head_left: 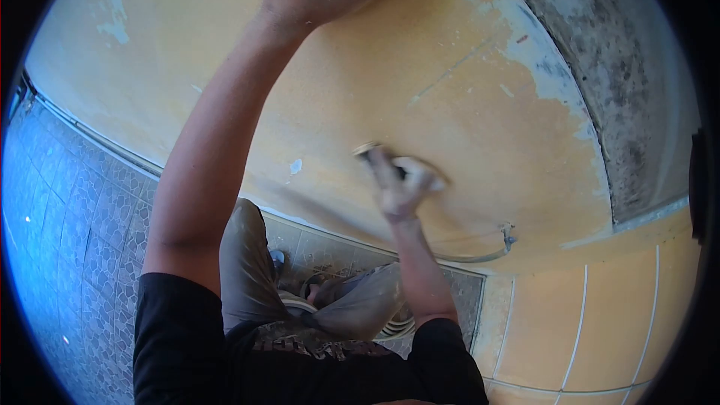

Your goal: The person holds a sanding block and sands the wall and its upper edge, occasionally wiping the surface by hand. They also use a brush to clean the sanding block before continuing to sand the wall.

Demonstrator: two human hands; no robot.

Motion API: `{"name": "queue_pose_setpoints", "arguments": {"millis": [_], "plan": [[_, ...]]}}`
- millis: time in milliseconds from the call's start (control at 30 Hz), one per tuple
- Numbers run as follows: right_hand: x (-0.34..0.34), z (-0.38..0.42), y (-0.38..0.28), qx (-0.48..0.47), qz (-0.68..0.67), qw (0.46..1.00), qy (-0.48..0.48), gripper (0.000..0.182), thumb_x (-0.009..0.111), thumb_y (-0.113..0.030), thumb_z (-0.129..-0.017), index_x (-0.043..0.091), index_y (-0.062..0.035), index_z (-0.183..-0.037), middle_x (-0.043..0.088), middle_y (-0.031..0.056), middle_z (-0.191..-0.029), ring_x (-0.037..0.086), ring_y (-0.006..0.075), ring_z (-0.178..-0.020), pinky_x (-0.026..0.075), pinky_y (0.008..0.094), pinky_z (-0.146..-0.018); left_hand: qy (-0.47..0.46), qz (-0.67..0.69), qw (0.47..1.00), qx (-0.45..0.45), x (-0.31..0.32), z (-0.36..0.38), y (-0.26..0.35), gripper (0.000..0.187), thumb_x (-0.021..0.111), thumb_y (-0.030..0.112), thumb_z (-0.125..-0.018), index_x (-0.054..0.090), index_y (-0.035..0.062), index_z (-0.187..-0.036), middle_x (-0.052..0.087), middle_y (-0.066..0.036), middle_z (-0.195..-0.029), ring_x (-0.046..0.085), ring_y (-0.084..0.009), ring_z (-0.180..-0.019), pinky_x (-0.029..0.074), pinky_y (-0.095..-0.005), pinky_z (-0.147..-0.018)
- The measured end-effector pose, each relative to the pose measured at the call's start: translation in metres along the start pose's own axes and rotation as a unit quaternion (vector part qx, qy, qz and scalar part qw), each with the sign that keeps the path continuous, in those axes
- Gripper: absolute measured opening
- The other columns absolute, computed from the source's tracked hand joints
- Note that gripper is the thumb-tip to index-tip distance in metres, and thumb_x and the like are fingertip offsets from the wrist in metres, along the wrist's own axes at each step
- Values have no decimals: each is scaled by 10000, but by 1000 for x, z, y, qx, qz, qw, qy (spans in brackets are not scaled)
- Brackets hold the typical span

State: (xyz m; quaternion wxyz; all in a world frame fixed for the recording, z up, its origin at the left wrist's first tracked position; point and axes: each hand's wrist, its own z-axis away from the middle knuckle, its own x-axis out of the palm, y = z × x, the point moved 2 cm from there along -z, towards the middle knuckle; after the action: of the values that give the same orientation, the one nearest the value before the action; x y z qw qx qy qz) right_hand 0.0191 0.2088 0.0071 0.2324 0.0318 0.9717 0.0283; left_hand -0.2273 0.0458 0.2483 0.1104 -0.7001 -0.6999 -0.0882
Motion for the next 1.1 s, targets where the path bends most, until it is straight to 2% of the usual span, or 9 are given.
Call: {"name": "queue_pose_setpoints", "arguments": {"millis": [167, 433, 533, 567, 767, 900, 967, 1000, 1100], "plan": [[-110, -160, 40, 186, 157, 928, 283, 655, 838, -271, -932, 598, -30, -1492, 509, 95, -1061, 524, 206, -885, 441, 342, -665, -18, -109, 994, -12, -4, -1, 14, 203, 679, 79, -853, 615, 42, -1041, 620, -106, -981, 622, -294, -1000, 366, -409, -924], [8, 19, -15, -124, 64, 987, -79, 576, 865, -251, -875, 698, -126, -1412, 566, 23, -899, 495, 178, -871, 355, 389, -819, -12, -39, 999, -18, -1, 2, 8, 197, 680, 85, -856, 619, 49, -1040, 633, -97, -1001, 621, -281, -1007, 341, -402, -931], [1, 24, 49, 172, -244, 950, 95, 576, 863, -213, -881, 689, -144, -1427, 559, 52, -977, 497, 171, -890, 376, 353, -785, 3, 16, 1000, -17, 2, 0, -2, 191, 682, 74, -860, 619, 45, -1038, 635, -104, -1007, 620, -284, -1008, 352, -405, -928], [-46, -63, 22, -26, 138, 974, 176, 563, 823, -126, -929, 640, -74, -1459, 529, 57, -1016, 495, 164, -843, 475, 323, -746, 14, 54, 998, -15, 4, 2, -2, 188, 684, 69, -862, 619, 42, -1037, 636, -107, -1010, 620, -286, -1010, 359, -408, -926], [-43, -127, 23, 122, 106, 924, 347, 574, 807, -216, -956, 614, -11, -1456, 541, 101, -1086, 586, 228, -880, 520, 388, -758, -27, -69, 997, -24, -5, 0, 11, 175, 684, 76, -874, 620, 43, -1033, 647, -102, -1032, 623, -291, -1029, 379, -412, -948], [16, -11, -35, -71, 109, 991, 13, 531, 813, -213, -941, 650, -42, -1417, 502, -1, -978, 476, 199, -932, 375, 362, -872, -17, -66, 998, -19, -4, 1, 10, 184, 686, 66, -869, 625, 40, -1040, 652, -106, -1041, 623, -292, -1033, 389, -407, -951], [28, 23, 15, 311, -250, 911, 100, 510, 812, -213, -943, 663, -39, -1399, 524, 28, -978, 491, 227, -946, 389, 377, -867, -21, -29, 999, -7, -5, -1, 7, 205, 698, 61, -861, 633, 37, -1053, 655, -115, -1050, 623, -298, -1038, 403, -405, -938], [-7, -21, 35, 49, 19, 979, 197, 507, 797, -190, -961, 649, -12, -1412, 563, 82, -1046, 514, 224, -946, 452, 372, -820, -38, -23, 999, 3, -7, -2, 5, 228, 708, 55, -849, 637, 27, -1064, 657, -124, -1054, 624, -305, -1044, 414, -405, -933], [-95, -142, 39, 201, 132, 909, 342, 511, 786, -250, -980, 652, -4, -1407, 577, 165, -1187, 647, 246, -861, 547, 399, -743, 1, -50, 999, 20, -3, 0, 7, 228, 713, 61, -843, 639, 36, -1058, 662, -115, -1053, 627, -298, -1051, 406, -399, -925]]}}
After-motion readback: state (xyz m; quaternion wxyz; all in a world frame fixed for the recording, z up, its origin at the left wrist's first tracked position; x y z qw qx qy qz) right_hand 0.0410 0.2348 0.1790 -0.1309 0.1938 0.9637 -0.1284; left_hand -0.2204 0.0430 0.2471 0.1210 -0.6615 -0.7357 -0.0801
